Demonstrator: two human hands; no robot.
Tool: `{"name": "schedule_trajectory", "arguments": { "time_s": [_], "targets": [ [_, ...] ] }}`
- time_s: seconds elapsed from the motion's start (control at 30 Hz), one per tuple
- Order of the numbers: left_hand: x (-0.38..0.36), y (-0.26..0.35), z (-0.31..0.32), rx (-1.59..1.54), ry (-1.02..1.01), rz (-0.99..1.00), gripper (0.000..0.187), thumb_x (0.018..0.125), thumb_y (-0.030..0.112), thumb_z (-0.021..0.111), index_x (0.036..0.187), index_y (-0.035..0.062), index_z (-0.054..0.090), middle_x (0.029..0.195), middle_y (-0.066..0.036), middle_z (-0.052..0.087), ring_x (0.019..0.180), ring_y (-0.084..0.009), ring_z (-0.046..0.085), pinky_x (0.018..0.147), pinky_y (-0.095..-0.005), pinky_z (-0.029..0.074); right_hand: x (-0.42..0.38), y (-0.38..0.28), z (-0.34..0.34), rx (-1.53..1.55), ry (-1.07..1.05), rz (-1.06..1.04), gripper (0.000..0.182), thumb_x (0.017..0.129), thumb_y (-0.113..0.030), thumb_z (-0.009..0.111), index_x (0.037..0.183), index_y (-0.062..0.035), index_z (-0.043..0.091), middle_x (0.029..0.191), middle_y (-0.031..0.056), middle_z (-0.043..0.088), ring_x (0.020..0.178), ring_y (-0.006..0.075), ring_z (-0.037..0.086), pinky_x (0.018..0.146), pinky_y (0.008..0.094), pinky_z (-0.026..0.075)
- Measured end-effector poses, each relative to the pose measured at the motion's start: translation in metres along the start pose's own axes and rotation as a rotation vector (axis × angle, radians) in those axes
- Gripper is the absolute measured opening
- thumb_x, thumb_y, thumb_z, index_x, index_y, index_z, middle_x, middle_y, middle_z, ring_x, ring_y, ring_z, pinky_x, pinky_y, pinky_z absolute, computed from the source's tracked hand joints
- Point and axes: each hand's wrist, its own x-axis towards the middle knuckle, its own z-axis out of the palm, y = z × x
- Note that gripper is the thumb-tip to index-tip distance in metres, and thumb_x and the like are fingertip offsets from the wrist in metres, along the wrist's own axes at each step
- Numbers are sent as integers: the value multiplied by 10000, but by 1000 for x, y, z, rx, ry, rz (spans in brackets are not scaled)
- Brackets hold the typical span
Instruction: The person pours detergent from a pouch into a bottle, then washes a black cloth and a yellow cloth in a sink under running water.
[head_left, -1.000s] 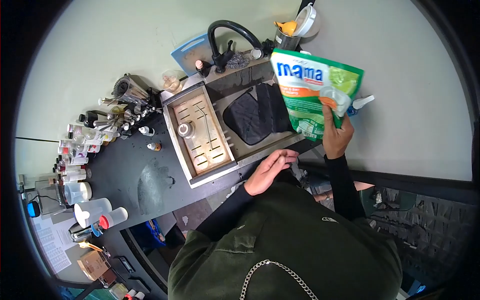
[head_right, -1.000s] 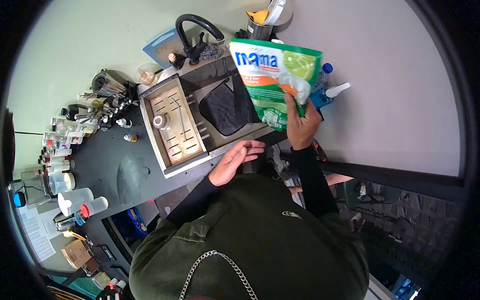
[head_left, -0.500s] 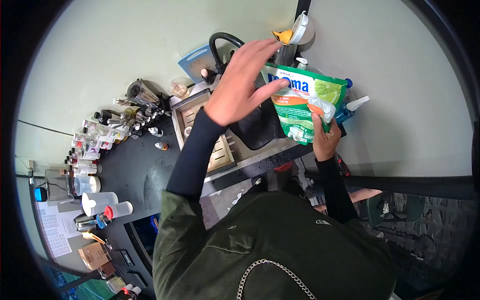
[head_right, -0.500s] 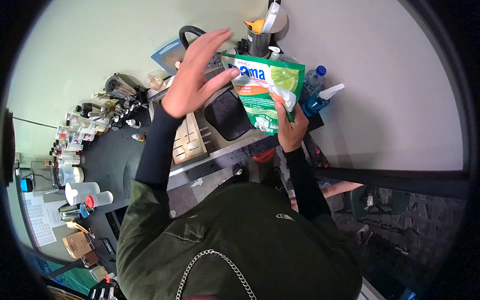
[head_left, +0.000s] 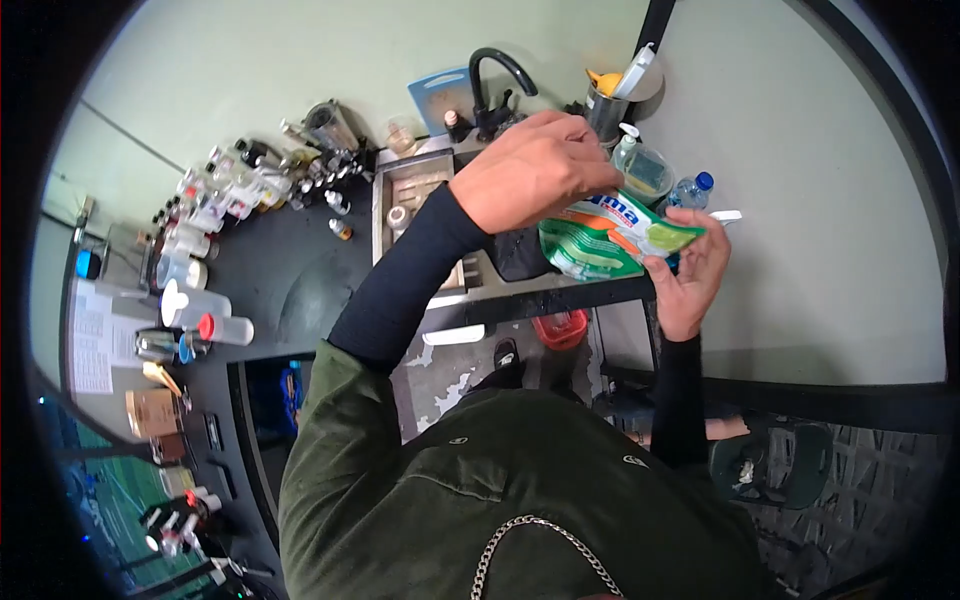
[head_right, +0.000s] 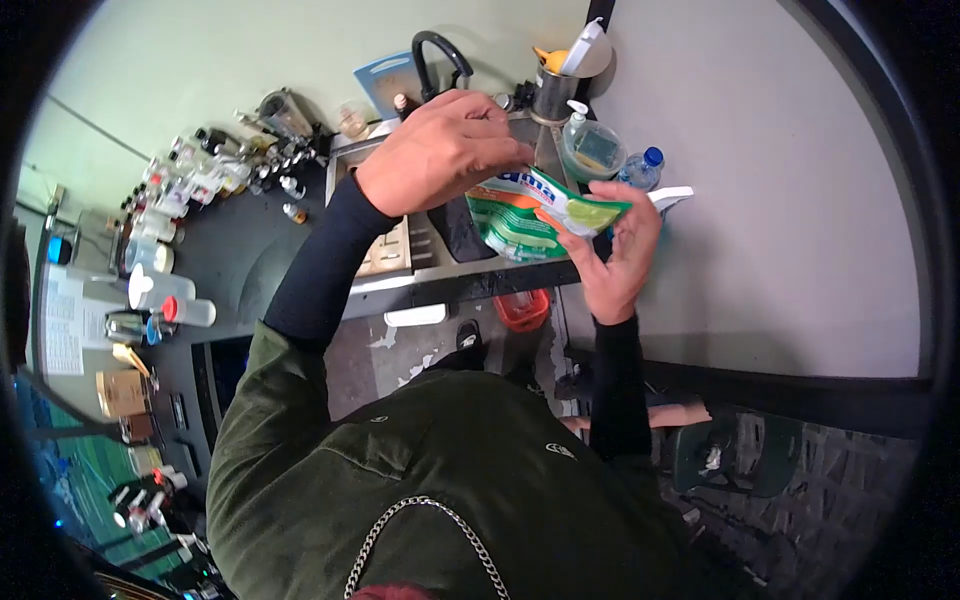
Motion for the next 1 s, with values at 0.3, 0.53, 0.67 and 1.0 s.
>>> {"name": "schedule_trajectory", "arguments": {
  "time_s": [0.3,0.53,0.67,1.0],
  "targets": [
    [-56,109,-30,94,60,-246,320,667,138,680,986,129,714,833,7,601,947,-215,574,913,-387,480,17,-87,11,-408,-694,-25,196,798,-104,728,964,-11,684,809,129,641,727,300,614,654,364,487],
    [-193,219,-24,-118,494,-881,227,755,-44,650,955,47,705,897,-50,713,993,-273,626,943,-434,469,-68,-68,64,-195,-1133,89,162,856,-151,661,943,-24,714,804,158,667,739,321,640,642,382,495],
    [-309,302,25,-147,832,-1418,224,977,129,485,1044,16,666,942,-74,707,959,-232,607,865,-338,465,-177,-17,87,-300,-1343,416,235,896,-257,639,991,-56,713,852,172,686,779,329,671,682,371,509],
    [-471,490,246,-486,790,-2322,268,997,182,490,1154,-6,597,1066,-196,642,991,-339,632,858,-366,479,-437,234,117,-496,-1032,1317,320,913,-278,677,1112,-27,686,958,35,699,823,122,647,712,310,515]
  ]
}}
